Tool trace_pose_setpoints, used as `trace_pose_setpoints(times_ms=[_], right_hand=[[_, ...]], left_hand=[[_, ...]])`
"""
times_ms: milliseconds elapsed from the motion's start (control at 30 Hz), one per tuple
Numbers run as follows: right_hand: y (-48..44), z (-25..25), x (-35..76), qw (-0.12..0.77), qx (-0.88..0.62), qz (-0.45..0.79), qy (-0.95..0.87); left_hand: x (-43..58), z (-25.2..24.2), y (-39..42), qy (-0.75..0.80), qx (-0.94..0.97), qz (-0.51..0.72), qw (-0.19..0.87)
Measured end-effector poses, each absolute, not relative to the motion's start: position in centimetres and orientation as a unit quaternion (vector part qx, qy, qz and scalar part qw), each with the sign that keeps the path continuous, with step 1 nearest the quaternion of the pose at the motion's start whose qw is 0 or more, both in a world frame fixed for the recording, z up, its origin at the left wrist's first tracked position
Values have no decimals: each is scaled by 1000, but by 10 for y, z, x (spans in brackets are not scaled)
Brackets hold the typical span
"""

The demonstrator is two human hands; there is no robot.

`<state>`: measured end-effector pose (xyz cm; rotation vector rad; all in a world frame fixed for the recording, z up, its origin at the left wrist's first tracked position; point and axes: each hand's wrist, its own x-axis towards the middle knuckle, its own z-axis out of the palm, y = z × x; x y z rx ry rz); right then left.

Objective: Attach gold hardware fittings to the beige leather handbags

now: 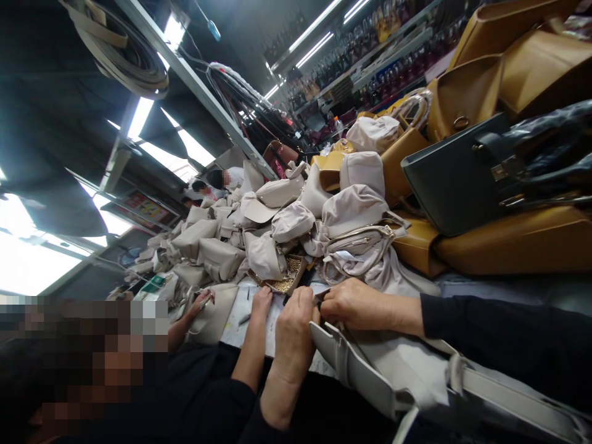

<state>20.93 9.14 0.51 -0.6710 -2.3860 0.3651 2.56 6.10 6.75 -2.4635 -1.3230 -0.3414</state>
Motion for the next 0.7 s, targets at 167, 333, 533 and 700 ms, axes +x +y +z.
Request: trace_pose_setpoints(times_ms=[167,333,533,700], right_hand=[[90,10,210,325,-270,136,-896],[89,7,209,337,-274,137,-890],[89,8,212,338,-282,138,-888],[87,10,210,328,-271,140,-894]], left_hand=[[22,69,58,-452,-856,-117,220],[26,75,57,-494,-836,-18,237],[24,69,58,-492,-834,-53,244],[33,75,62,-518,-819,36,244]])
